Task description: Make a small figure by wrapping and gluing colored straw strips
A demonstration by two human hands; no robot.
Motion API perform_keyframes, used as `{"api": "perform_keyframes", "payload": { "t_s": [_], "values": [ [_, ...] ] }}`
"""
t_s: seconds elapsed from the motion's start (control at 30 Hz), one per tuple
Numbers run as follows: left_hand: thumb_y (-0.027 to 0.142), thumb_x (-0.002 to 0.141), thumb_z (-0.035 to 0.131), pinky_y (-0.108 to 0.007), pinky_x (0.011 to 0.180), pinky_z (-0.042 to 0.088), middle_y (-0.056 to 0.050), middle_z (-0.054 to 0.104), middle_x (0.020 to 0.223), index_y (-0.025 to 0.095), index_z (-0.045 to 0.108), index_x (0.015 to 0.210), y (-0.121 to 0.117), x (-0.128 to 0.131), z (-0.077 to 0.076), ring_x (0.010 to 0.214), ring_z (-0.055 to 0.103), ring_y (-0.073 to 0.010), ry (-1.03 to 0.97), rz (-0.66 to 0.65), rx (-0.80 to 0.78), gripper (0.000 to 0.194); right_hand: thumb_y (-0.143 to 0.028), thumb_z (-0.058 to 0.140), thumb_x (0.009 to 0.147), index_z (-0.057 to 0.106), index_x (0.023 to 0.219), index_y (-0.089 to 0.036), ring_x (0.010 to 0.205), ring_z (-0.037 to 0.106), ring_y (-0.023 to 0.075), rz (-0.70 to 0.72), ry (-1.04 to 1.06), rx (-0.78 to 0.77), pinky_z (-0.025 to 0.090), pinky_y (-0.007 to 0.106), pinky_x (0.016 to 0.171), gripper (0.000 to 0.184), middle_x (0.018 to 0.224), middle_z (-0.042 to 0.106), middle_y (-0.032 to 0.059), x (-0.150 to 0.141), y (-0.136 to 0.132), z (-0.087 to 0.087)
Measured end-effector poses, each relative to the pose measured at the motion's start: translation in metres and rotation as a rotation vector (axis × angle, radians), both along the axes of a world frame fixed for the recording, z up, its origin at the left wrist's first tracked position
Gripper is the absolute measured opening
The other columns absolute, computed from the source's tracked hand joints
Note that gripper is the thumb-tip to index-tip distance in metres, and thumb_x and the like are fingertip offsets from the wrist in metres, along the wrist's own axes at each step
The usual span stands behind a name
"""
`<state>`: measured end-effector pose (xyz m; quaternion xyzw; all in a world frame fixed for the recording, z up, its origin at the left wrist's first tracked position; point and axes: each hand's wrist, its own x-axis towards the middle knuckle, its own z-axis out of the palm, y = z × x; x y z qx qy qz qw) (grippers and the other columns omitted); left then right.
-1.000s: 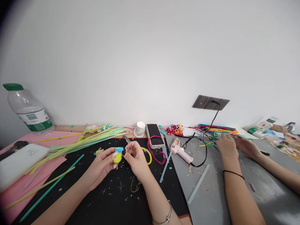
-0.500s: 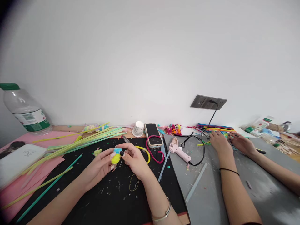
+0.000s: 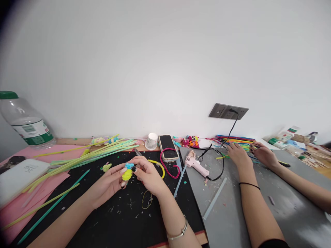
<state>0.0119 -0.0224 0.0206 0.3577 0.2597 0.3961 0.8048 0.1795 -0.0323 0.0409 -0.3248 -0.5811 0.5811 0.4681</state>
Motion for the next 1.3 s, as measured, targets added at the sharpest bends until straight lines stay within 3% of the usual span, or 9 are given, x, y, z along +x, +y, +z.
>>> {"api": "perform_keyframes", "payload": {
  "t_s": [0.63,0.77,0.87,1.0,1.2,1.3],
  "values": [
    [0.026,0.074,0.068,-0.023,0.07,0.044,-0.003,0.058,0.086,0.018,0.066,0.1,0.002,0.001,0.0,0.07,0.051,-0.008,0.087,0.048,-0.032,0.027,-0.032,0.058,0.08,0.065,0.099,-0.024,0.058,0.036,0.0063,-0.135,-0.074,0.0,0.028,0.02,0.048,0.021,0.107,0.047,0.0037,0.0,0.007,-0.01],
    [0.026,0.072,0.07,-0.021,0.068,0.043,-0.003,0.057,0.085,0.018,0.067,0.098,0.002,0.001,-0.002,0.069,0.048,-0.0069,0.117,0.072,-0.009,0.028,-0.033,0.057,0.081,0.065,0.1,-0.023,0.066,0.043,0.0098,-0.181,-0.16,0.062,0.035,0.021,0.052,0.023,0.107,0.051,0.0052,-0.001,0.009,-0.014],
    [0.028,0.07,0.072,-0.021,0.066,0.042,-0.002,0.056,0.083,0.018,0.067,0.096,0.003,0.001,-0.004,0.067,0.047,-0.0067,0.145,0.104,-0.006,0.028,-0.031,0.056,0.082,0.066,0.101,-0.023,0.076,0.048,0.0123,-0.213,-0.216,0.127,0.042,0.024,0.065,0.023,0.106,0.053,0.0049,-0.001,0.009,-0.014],
    [0.03,0.067,0.073,-0.021,0.063,0.041,-0.002,0.056,0.083,0.017,0.067,0.092,0.003,0.002,-0.004,0.065,0.045,-0.0077,0.207,0.135,0.024,0.029,-0.025,0.056,0.082,0.069,0.098,-0.024,0.089,0.052,0.0147,-0.258,-0.272,0.203,0.042,0.028,0.079,0.021,0.101,0.054,0.004,-0.003,0.009,-0.011],
    [0.035,0.066,0.072,-0.023,0.06,0.04,-0.001,0.057,0.074,0.015,0.065,0.089,0.002,0.003,-0.003,0.062,0.049,-0.01,0.379,0.217,0.177,0.031,-0.016,0.052,0.081,0.068,0.102,-0.027,0.08,0.053,0.0125,-0.337,-0.391,0.267,0.043,0.023,0.063,0.029,0.101,0.053,0.0041,-0.003,0.008,-0.014],
    [0.037,0.064,0.072,-0.025,0.059,0.042,-0.001,0.06,0.071,0.015,0.064,0.084,0.004,0.003,-0.001,0.061,0.051,-0.0118,0.457,0.253,0.235,0.031,-0.012,0.05,0.082,0.067,0.105,-0.028,0.082,0.054,0.0131,-0.367,-0.454,0.354,0.045,0.025,0.068,0.033,0.101,0.054,0.0043,-0.003,0.008,-0.016]
  ]
}}
